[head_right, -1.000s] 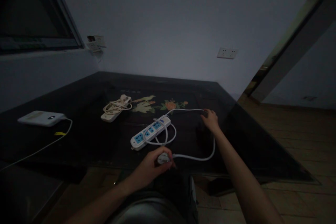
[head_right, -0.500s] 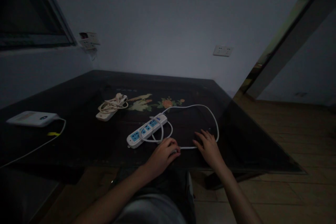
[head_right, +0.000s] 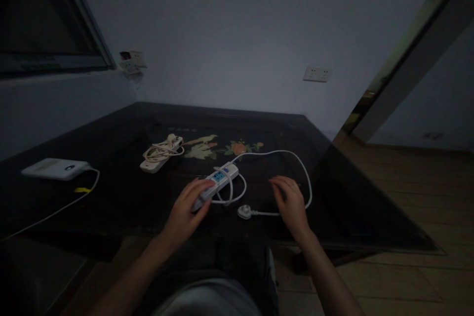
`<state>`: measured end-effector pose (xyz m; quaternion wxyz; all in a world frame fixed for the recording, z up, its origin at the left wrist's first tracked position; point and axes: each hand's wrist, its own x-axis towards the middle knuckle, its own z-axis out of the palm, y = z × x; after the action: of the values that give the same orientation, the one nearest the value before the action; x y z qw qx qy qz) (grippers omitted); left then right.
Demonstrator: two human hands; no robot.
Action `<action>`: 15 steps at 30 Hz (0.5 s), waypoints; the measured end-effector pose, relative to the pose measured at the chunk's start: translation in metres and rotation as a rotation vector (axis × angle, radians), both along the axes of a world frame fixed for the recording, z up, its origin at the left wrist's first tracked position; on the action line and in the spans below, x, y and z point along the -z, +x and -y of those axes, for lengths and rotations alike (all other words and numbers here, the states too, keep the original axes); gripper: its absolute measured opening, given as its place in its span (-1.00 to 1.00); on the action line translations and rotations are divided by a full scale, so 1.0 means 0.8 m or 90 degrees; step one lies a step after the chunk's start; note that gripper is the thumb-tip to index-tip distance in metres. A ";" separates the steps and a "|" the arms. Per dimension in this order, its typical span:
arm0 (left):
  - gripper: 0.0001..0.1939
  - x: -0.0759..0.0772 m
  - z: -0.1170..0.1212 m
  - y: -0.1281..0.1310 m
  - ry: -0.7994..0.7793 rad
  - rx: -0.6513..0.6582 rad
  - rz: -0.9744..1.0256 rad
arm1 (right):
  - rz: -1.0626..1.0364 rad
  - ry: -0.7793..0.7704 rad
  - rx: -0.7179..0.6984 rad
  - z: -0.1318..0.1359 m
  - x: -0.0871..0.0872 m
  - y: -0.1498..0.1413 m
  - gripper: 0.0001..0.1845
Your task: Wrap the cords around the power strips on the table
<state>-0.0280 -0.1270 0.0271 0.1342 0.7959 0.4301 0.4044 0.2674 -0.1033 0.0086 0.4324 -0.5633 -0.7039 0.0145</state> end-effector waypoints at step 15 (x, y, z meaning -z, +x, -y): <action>0.08 -0.002 -0.068 -0.038 -0.222 0.097 -0.272 | 0.139 -0.146 -0.202 -0.132 -0.008 -0.093 -0.52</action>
<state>-0.0584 -0.0729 0.0290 0.2058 0.8579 0.4507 0.1363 0.1933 0.0023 0.0152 0.2788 -0.4894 -0.8201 0.1011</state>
